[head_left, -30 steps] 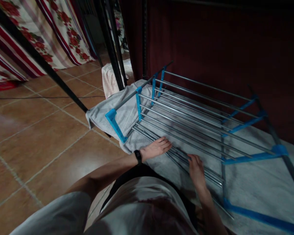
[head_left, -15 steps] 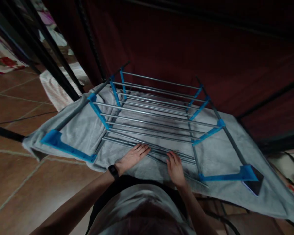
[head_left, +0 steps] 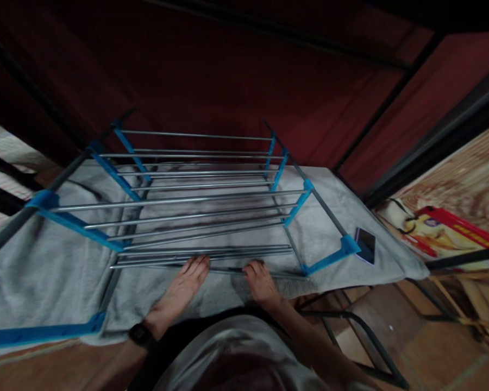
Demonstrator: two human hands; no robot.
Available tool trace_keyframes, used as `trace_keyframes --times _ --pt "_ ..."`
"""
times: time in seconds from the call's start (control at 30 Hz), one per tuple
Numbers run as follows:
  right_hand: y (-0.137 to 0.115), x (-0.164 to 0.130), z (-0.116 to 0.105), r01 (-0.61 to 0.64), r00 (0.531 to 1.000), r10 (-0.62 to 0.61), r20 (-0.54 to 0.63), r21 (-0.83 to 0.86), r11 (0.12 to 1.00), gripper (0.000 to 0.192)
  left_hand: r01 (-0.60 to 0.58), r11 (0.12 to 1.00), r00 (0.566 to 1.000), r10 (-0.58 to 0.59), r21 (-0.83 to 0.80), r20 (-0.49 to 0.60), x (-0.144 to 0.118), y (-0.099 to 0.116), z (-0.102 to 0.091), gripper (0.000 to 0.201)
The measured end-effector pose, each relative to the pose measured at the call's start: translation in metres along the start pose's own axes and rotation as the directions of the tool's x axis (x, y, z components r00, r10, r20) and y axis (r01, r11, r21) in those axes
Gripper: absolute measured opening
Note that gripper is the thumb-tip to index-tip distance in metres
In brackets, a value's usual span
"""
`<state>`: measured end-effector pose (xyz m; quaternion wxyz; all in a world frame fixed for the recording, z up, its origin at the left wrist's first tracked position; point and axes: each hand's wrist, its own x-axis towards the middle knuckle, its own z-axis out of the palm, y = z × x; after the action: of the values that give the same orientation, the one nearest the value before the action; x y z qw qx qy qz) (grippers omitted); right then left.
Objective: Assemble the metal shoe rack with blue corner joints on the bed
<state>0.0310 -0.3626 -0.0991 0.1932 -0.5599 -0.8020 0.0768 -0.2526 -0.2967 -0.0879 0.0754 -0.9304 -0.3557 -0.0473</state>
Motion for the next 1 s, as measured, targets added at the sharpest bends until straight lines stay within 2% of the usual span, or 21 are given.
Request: trace_keyframes --times 0.13,0.27,0.4,0.6,0.87,1.0 --pt "-0.016 0.013 -0.005 0.018 0.998 -0.017 0.058 -0.019 1.000 0.019 0.055 0.998 0.999 -0.054 -0.041 0.007 -0.021 -0.017 0.005 0.060" --pt "-0.024 0.016 -0.012 0.017 0.997 -0.015 0.070 -0.030 0.999 0.022 0.079 0.997 0.994 -0.077 -0.015 0.075 -0.030 -0.026 -0.002 0.058" --pt "-0.017 0.011 -0.016 0.003 0.998 -0.001 0.057 -0.030 1.000 0.024 0.070 0.997 0.993 -0.067 -0.029 0.102 -0.028 -0.020 -0.006 0.057" --pt "0.002 0.005 -0.021 -0.014 0.998 0.015 0.053 -0.009 1.000 0.021 0.086 0.993 0.993 -0.078 -0.084 0.087 -0.027 -0.015 -0.001 0.059" --pt "0.000 0.002 -0.024 0.008 0.999 -0.008 0.036 0.016 1.000 0.018 0.056 0.982 0.996 -0.043 -0.182 0.076 -0.026 -0.012 -0.017 0.063" --pt "0.002 -0.001 -0.023 -0.001 1.000 0.001 0.026 0.017 1.000 0.018 0.062 0.978 0.996 -0.048 -0.200 0.073 -0.027 -0.010 -0.017 0.060"
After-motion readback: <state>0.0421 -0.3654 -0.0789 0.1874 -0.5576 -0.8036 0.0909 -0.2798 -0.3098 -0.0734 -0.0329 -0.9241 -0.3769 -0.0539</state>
